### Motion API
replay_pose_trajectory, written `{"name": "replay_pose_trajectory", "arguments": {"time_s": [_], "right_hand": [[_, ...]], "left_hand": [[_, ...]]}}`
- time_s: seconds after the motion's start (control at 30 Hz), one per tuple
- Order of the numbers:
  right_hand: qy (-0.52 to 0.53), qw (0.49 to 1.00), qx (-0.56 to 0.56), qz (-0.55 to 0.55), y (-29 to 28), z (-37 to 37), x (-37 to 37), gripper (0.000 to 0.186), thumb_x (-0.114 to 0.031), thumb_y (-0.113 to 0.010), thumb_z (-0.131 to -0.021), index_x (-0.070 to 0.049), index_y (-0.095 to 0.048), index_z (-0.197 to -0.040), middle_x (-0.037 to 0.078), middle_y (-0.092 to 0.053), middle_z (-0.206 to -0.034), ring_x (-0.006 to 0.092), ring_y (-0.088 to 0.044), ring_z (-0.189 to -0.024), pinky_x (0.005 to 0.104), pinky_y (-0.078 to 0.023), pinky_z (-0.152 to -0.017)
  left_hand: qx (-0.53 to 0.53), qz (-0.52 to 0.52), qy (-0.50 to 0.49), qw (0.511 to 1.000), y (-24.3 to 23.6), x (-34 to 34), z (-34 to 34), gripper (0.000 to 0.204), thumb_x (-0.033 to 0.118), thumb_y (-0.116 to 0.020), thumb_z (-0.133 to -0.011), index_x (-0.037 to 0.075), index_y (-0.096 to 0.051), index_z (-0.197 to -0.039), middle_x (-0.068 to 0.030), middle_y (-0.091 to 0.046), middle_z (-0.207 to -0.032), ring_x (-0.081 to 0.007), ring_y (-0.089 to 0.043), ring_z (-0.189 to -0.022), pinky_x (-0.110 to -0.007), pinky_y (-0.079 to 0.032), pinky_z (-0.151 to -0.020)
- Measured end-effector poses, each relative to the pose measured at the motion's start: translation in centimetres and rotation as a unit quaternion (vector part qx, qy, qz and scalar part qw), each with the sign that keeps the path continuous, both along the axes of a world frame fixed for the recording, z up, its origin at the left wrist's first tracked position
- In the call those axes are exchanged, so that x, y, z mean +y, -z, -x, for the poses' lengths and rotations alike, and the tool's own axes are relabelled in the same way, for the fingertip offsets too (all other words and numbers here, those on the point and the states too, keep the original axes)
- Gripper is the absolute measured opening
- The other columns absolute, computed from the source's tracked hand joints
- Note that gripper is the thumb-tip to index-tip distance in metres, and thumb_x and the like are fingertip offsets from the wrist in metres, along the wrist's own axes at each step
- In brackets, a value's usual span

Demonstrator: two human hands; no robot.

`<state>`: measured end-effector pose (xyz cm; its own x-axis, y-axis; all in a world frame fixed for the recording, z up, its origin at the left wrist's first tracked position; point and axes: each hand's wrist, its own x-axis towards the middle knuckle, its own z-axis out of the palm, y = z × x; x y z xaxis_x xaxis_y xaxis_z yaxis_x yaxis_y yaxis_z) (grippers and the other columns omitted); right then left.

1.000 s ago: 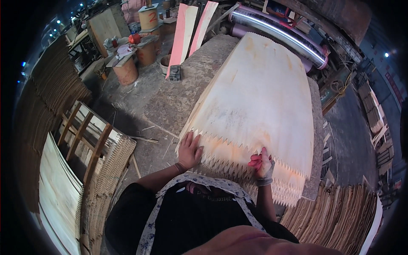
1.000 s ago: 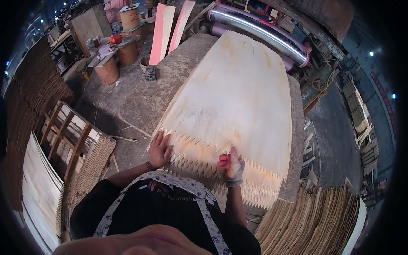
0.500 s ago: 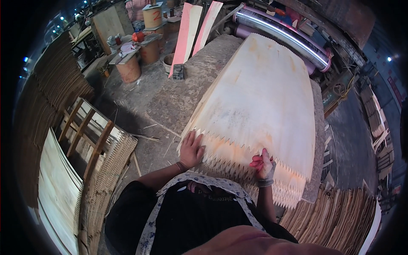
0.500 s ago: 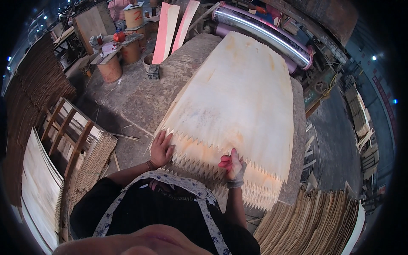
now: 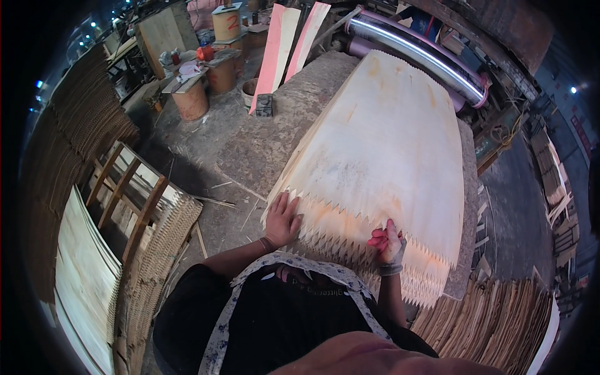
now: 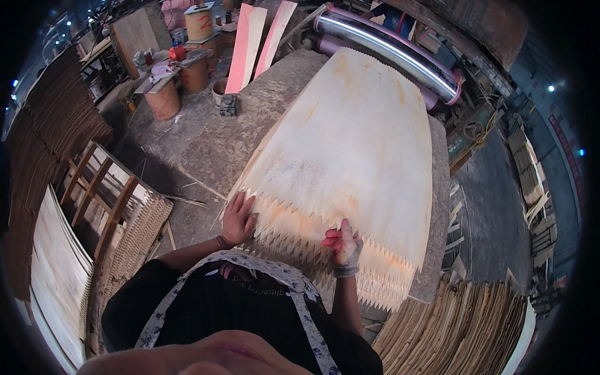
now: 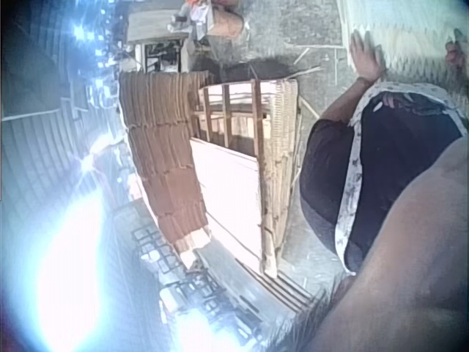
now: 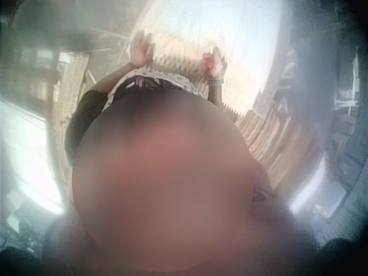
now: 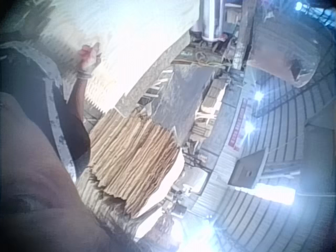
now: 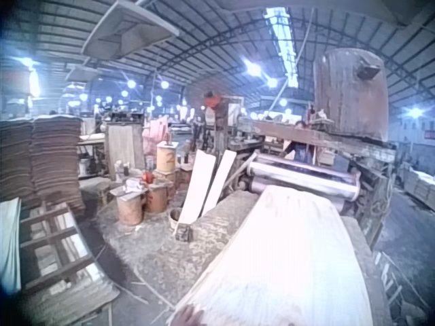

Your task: The person is sorting and stacking thin plywood sheets, including sheets with serrated edges, in an industrial setting.

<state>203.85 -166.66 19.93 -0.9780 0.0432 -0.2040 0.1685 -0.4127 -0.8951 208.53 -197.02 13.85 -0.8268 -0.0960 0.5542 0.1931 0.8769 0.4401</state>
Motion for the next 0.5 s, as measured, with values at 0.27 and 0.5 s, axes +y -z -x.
{"name": "replay_pose_trajectory", "arguments": {"time_s": [0.27, 0.5], "right_hand": [[0.0, 1.0, -0.004, 0.005, -0.09, -0.1, -0.01, 0.03, -0.03, -0.062, -0.086, -0.002, -0.056, -0.096, 0.015, -0.063, -0.067, 0.0223, -0.06, -0.048, 0.0336, -0.052, -0.043], [-0.003, 1.0, 0.001, 0.002, -0.01, -0.1, 0.1, 0.03, -0.03, -0.061, -0.086, -0.002, -0.056, -0.096, 0.015, -0.063, -0.067, 0.0219, -0.06, -0.048, 0.0335, -0.052, -0.044]], "left_hand": [[-0.004, 0.0, 0.001, 1.0, 0.09, -0.07, 0.0, 0.051, 0.029, -0.055, -0.082, 0.007, -0.047, -0.127, -0.0259, -0.037, -0.134, -0.0432, -0.035, -0.123, -0.049, -0.03, -0.101], [-0.009, 0.002, 0.001, 1.0, 0.13, -0.04, 0.04, 0.053, 0.03, -0.054, -0.082, 0.007, -0.046, -0.129, -0.0259, -0.036, -0.135, -0.0437, -0.035, -0.123, -0.049, -0.03, -0.101]]}}
